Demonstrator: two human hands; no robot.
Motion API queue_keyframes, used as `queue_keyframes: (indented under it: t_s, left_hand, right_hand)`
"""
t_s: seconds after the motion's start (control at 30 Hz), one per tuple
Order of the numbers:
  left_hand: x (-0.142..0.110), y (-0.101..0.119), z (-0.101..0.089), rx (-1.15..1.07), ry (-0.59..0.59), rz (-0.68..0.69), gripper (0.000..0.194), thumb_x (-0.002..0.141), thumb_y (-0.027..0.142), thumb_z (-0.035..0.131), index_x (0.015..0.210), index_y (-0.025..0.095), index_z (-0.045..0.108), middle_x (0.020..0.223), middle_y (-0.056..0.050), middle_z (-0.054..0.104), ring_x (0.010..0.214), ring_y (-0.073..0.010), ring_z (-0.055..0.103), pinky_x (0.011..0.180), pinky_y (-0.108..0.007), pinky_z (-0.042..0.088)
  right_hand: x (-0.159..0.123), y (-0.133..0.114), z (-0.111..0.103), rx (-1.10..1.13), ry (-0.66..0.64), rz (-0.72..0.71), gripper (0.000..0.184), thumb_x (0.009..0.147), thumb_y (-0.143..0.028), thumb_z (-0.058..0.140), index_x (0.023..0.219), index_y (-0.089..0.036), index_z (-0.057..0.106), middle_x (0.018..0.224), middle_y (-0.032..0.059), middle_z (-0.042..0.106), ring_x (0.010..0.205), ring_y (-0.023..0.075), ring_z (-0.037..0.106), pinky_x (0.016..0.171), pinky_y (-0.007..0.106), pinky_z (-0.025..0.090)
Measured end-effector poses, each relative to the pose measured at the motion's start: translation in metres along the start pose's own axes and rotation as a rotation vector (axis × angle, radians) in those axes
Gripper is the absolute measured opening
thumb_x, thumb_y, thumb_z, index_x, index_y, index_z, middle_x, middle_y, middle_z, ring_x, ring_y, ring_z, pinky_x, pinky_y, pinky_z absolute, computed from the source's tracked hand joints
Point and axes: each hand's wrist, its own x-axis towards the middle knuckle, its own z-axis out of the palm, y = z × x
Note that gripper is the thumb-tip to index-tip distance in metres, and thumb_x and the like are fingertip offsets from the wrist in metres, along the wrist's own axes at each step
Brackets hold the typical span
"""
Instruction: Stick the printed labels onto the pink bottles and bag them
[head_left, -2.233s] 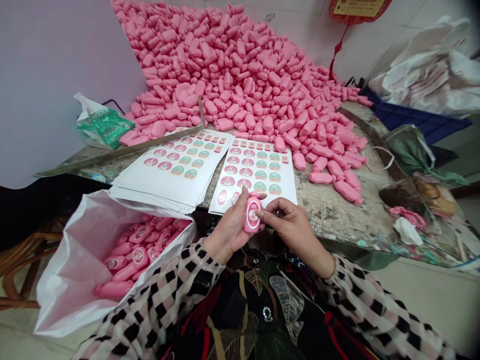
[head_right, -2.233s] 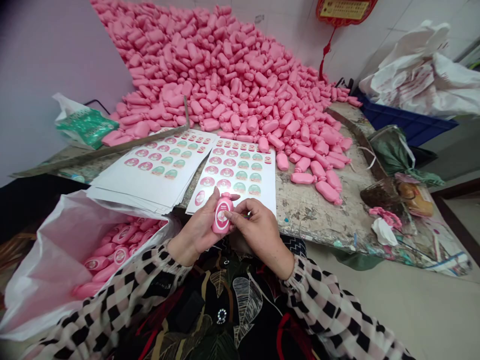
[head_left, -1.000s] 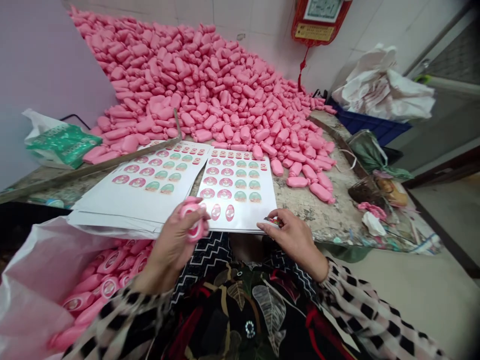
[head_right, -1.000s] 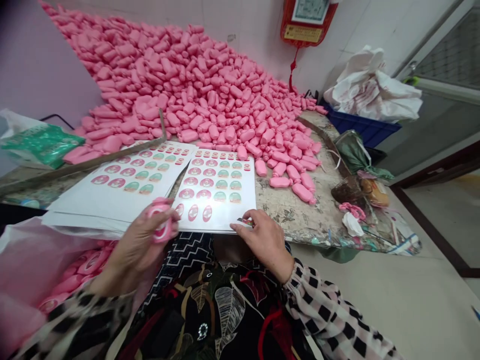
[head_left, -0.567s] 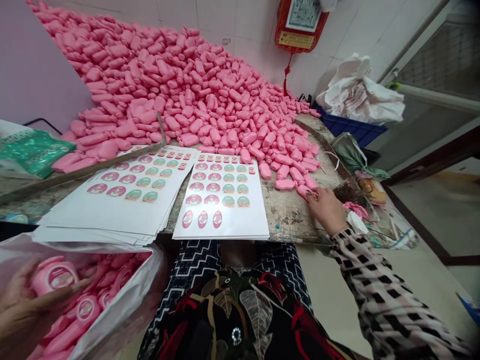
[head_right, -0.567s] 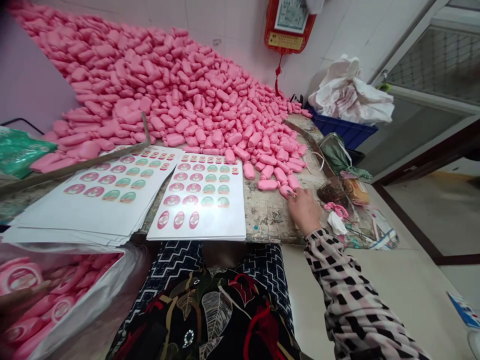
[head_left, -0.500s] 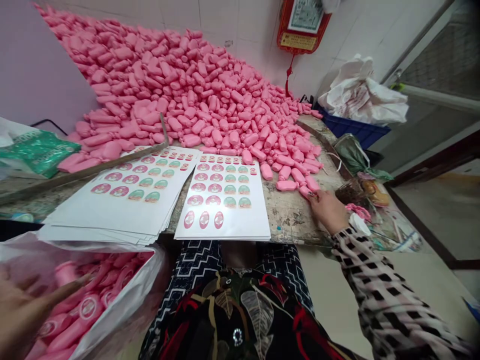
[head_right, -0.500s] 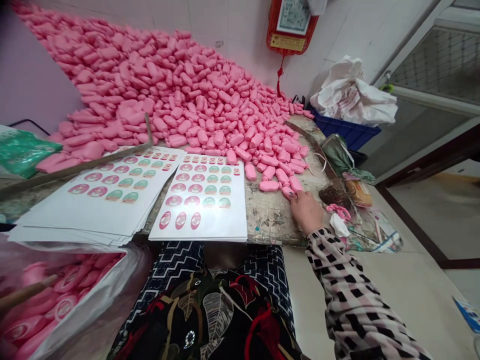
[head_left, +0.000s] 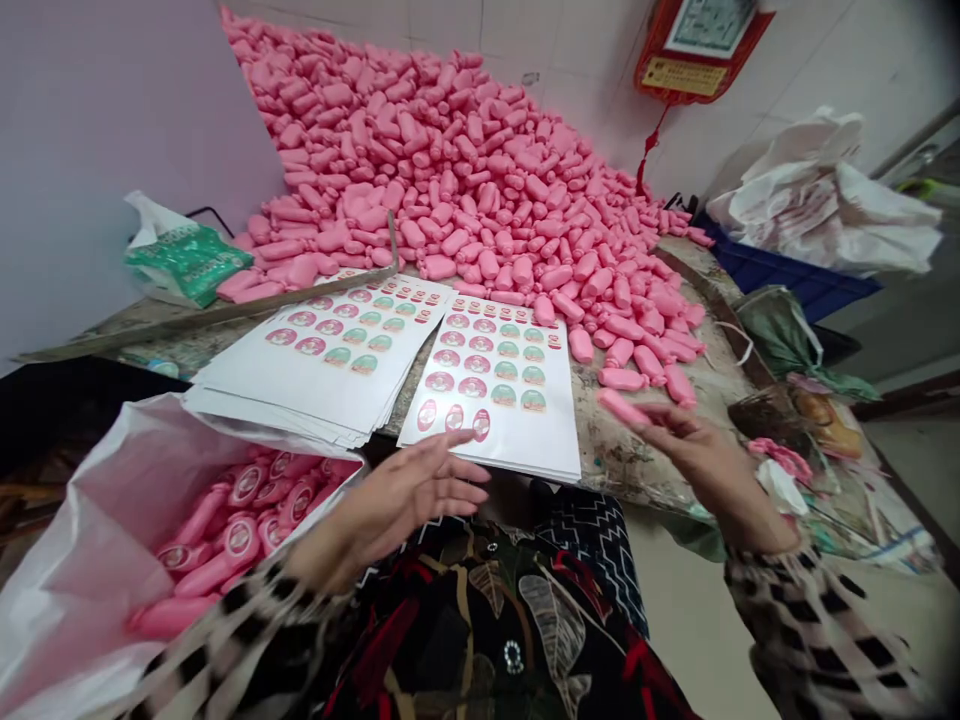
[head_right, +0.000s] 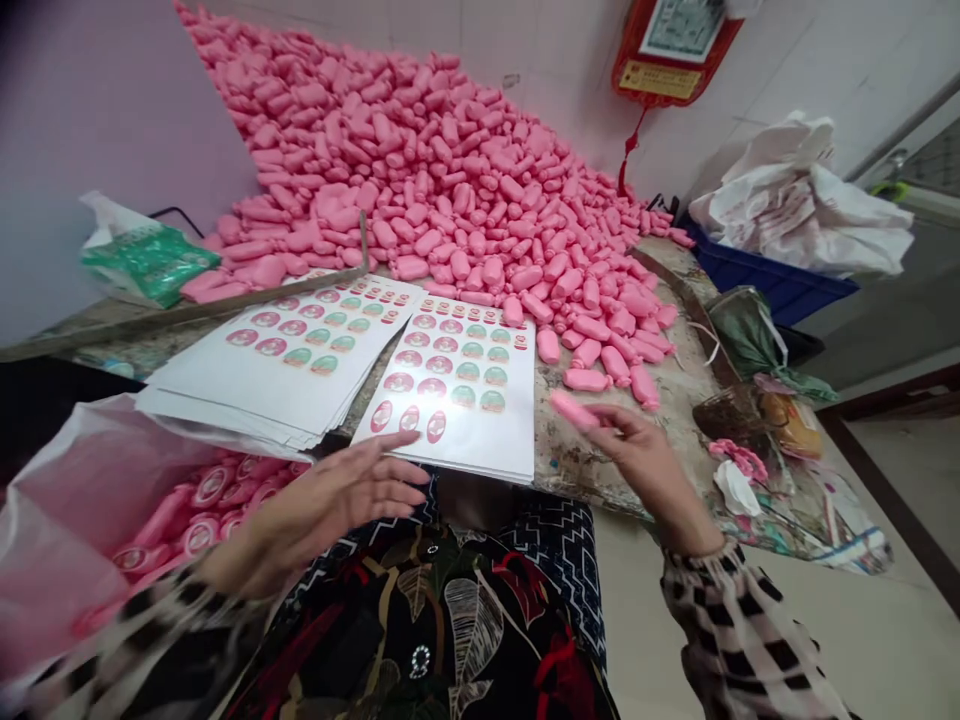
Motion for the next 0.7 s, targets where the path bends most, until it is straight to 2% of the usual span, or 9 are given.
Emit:
queue_keyframes:
  t_s: [0.07, 0.17, 0.23, 0.27, 0.37, 0.43, 0.53, 0.63, 0.7]
  left_hand:
    - [0.02, -0.01, 0.006, -0.209, -0.247, -0.206, 0.059, 0.087, 0.057, 0.04, 0.124, 0.012, 0.051, 0.105, -0.019, 0.065, 0.086, -0.0235, 0.066, 0.079, -0.037, 0.05]
    - [0.037, -0.026, 0.007, -0.33, -0.498, -0.428, 0.071, 0.085, 0.065, 0.034, 0.114, 0.004, 0.056, 0.1, -0.023, 0.066, 0.08, -0.0251, 0.068, 0.071, -0.035, 0.052]
    - [0.036, -0.033, 0.003, -0.353, -0.547, -0.464, 0.063, 0.085, 0.061, 0.039, 0.11, 0.006, 0.056, 0.096, -0.021, 0.067, 0.074, -0.0236, 0.068, 0.065, -0.032, 0.053]
    - [0.033, -0.036, 0.001, -0.349, -0.543, -0.442, 0.056, 0.085, 0.057, 0.043, 0.11, 0.008, 0.056, 0.094, -0.019, 0.067, 0.071, -0.0224, 0.068, 0.062, -0.031, 0.053]
    - [0.017, -0.035, -0.008, -0.294, -0.41, -0.268, 0.038, 0.081, 0.035, 0.058, 0.113, 0.014, 0.055, 0.092, -0.012, 0.065, 0.068, -0.0177, 0.065, 0.059, -0.027, 0.051]
    - [0.007, -0.029, -0.011, -0.279, -0.289, -0.161, 0.04, 0.076, 0.024, 0.063, 0.114, 0.017, 0.055, 0.088, -0.007, 0.061, 0.069, -0.0154, 0.061, 0.059, -0.026, 0.049]
    - [0.001, -0.019, -0.009, -0.226, -0.131, -0.052, 0.046, 0.07, 0.022, 0.068, 0.114, 0.02, 0.055, 0.076, 0.0, 0.053, 0.061, -0.0111, 0.052, 0.051, -0.021, 0.04]
    - [0.005, -0.012, -0.003, 0.107, 0.126, 0.122, 0.042, 0.068, 0.022, 0.072, 0.107, 0.021, 0.059, 0.069, 0.002, 0.051, 0.057, -0.0103, 0.047, 0.052, -0.022, 0.037]
    - [0.011, -0.012, -0.001, 0.467, 0.301, 0.304, 0.033, 0.07, 0.023, 0.069, 0.102, 0.023, 0.062, 0.08, -0.001, 0.059, 0.073, -0.0168, 0.055, 0.068, -0.028, 0.044]
  right_hand:
    - [-0.016, -0.035, 0.02, 0.178, -0.334, -0.031, 0.042, 0.073, -0.046, 0.067, 0.109, -0.023, 0.064, 0.098, 0.0051, 0.067, 0.081, 0.0194, 0.062, 0.071, 0.032, 0.049]
    - [-0.029, -0.075, 0.049, 0.229, -0.607, -0.209, 0.034, 0.072, -0.037, 0.07, 0.104, -0.025, 0.066, 0.099, 0.0021, 0.065, 0.084, 0.0165, 0.06, 0.076, 0.031, 0.048]
    - [-0.028, -0.086, 0.064, 0.227, -0.644, -0.293, 0.036, 0.073, -0.035, 0.069, 0.108, -0.026, 0.064, 0.103, 0.0016, 0.063, 0.09, 0.0157, 0.059, 0.08, 0.03, 0.047]
    - [-0.026, -0.087, 0.07, 0.212, -0.607, -0.306, 0.034, 0.077, -0.036, 0.066, 0.11, -0.026, 0.063, 0.104, 0.0019, 0.062, 0.092, 0.0155, 0.058, 0.081, 0.03, 0.047]
    - [-0.013, -0.076, 0.089, 0.06, -0.363, -0.287, 0.024, 0.088, -0.037, 0.051, 0.103, -0.024, 0.064, 0.1, 0.003, 0.061, 0.093, 0.0158, 0.057, 0.082, 0.03, 0.044]
    - [-0.005, -0.067, 0.103, -0.117, -0.238, -0.277, 0.023, 0.09, -0.035, 0.046, 0.096, -0.024, 0.066, 0.095, 0.0027, 0.062, 0.09, 0.0164, 0.057, 0.081, 0.03, 0.042]
    - [0.0, -0.062, 0.122, -0.348, -0.15, -0.28, 0.022, 0.09, -0.034, 0.046, 0.097, -0.026, 0.064, 0.095, 0.0019, 0.061, 0.086, 0.0167, 0.058, 0.072, 0.028, 0.04]
    - [0.003, -0.066, 0.133, -0.496, -0.088, -0.303, 0.023, 0.092, -0.035, 0.042, 0.099, -0.026, 0.062, 0.095, 0.0024, 0.06, 0.082, 0.0161, 0.057, 0.065, 0.027, 0.037]
    - [0.005, -0.069, 0.137, -0.564, -0.073, -0.314, 0.024, 0.093, -0.035, 0.04, 0.099, -0.025, 0.061, 0.095, 0.003, 0.06, 0.081, 0.0159, 0.057, 0.062, 0.026, 0.036]
